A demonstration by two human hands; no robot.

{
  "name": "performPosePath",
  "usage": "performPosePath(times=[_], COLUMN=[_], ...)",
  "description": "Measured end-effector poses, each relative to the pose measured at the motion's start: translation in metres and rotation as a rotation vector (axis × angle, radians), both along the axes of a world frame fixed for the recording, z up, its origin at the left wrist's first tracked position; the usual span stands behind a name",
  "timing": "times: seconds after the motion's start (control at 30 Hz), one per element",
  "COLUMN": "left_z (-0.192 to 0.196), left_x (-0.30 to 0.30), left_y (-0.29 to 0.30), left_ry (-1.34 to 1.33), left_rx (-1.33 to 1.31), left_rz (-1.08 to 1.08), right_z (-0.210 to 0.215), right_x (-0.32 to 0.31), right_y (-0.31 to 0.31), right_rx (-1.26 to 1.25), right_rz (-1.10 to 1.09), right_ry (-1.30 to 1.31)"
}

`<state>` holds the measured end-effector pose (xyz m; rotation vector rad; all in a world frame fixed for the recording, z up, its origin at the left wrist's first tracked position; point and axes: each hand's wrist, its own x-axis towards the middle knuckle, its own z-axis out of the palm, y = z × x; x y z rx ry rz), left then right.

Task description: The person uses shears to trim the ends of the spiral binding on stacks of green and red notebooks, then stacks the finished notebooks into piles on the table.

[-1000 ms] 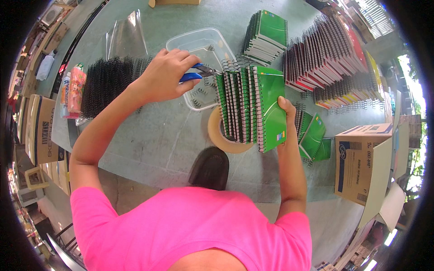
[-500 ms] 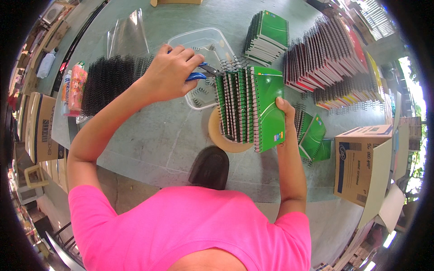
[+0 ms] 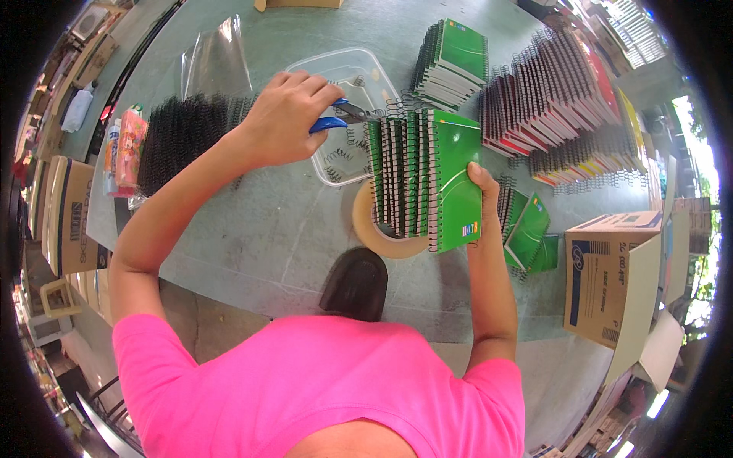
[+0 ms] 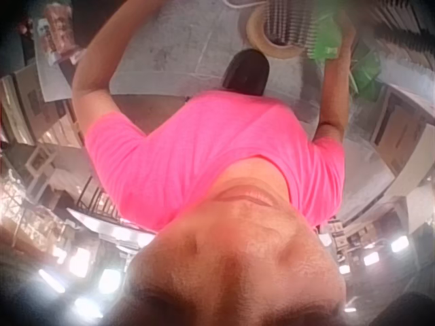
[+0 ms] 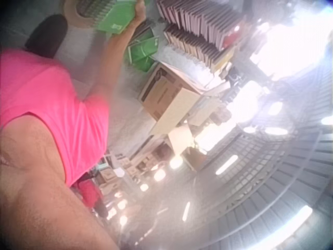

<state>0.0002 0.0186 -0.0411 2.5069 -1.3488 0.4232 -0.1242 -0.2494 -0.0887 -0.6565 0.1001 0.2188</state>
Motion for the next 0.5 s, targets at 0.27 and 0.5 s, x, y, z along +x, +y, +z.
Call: performPosePath(times=[0.27, 0.5], left_z=[0.005, 0.004], left_x=[-0.006, -0.004], left_y=[-0.011, -0.010], left_ry=[-0.045, -0.012], left_rx=[0.006, 0.005], left_rz=[-0.026, -0.066], right_z=[-0.003, 0.002], right_x=[-0.001, -0.004], right_y=[-0.002, 0.003], right_rx=[0.037, 0.023], right_rz=[0.034, 0.010], right_ry=[-0.014, -0.001])
